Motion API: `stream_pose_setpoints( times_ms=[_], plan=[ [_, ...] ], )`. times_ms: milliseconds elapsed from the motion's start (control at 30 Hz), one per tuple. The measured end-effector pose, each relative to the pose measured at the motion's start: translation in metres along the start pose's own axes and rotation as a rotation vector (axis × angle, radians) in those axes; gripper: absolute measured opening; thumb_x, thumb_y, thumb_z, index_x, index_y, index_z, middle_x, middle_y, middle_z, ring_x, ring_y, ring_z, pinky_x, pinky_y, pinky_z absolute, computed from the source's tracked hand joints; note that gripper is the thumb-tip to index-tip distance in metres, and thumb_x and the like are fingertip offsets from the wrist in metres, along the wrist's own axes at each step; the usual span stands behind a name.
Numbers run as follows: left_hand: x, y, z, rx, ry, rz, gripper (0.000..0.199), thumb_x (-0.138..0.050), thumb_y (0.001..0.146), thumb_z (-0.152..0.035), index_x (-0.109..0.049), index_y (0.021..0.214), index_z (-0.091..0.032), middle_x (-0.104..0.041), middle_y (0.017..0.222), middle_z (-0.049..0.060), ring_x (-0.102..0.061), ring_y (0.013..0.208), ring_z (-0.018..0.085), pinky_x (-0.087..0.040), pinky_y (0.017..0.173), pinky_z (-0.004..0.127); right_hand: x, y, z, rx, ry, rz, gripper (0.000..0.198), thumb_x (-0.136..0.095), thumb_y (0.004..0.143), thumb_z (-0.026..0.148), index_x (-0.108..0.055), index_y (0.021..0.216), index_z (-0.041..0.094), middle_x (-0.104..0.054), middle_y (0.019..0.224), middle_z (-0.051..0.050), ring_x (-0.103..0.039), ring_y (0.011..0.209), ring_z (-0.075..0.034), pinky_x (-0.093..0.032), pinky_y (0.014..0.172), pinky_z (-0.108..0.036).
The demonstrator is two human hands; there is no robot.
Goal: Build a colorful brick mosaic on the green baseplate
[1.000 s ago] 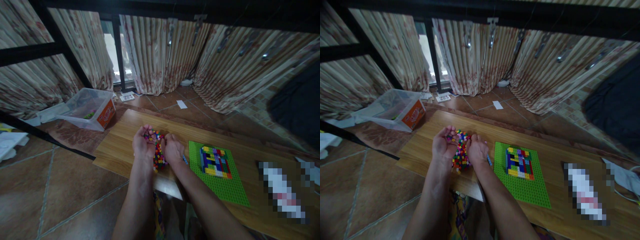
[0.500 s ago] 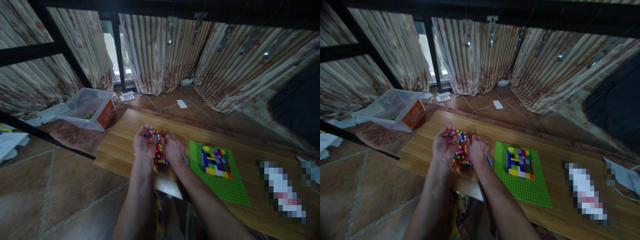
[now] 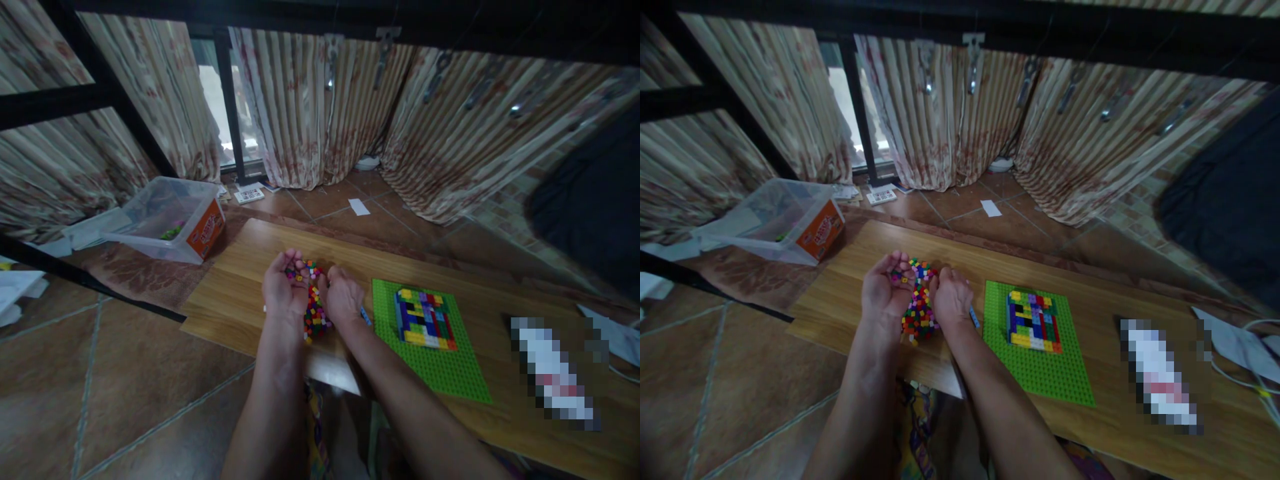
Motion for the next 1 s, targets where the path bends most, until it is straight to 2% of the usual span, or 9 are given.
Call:
stream_pose_setpoints(
  times_ms=[100, 367, 1000],
  plan=[
    [-0.0007, 0.0002, 0.0010, 0.002, 0.007, 0.008, 0.021, -0.046, 0.087, -0.009, -0.059, 0.071, -0.012, -0.061, 0.063, 0.002, -0.051, 0.048, 0.005, -0.039, 0.047, 0.014, 0.0010, 0.0000, 0.0013, 0.019, 0.011, 0.006, 0.021, -0.046, 0.096, 0.033, -0.061, 0.091, 0.020, -0.068, 0.091, -0.005, -0.062, 0.083, -0.018, -0.034, 0.066, -0.029],
    [-0.0031, 0.0011, 0.0054, 0.014, 0.034, 0.039, 0.020, -0.048, 0.085, -0.008, -0.060, 0.070, -0.012, -0.061, 0.062, 0.002, -0.051, 0.048, 0.005, -0.040, 0.047, 0.015, -0.0032, 0.0015, 0.0003, 0.021, 0.006, 0.029, 0.038, -0.041, 0.098, 0.045, -0.068, 0.088, 0.021, -0.067, 0.094, -0.007, -0.062, 0.087, -0.018, -0.039, 0.070, -0.028],
    [-0.0027, 0.0024, 0.0086, 0.013, 0.064, 0.016, 0.021, -0.047, 0.088, -0.010, -0.059, 0.071, -0.012, -0.061, 0.062, 0.002, -0.052, 0.049, 0.005, -0.040, 0.047, 0.014, -0.0017, 0.0010, 0.0013, -0.015, -0.013, 0.062, 0.039, -0.037, 0.099, 0.045, -0.067, 0.090, 0.022, -0.070, 0.094, -0.007, -0.066, 0.086, -0.020, -0.044, 0.074, -0.029]
  ],
)
Point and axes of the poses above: each hand's wrist, its own y-axis towards the middle knuckle, its own x-axis out of the back of the hand, z = x × y, the point moved 8 cm from there along y, towards the middle knuckle
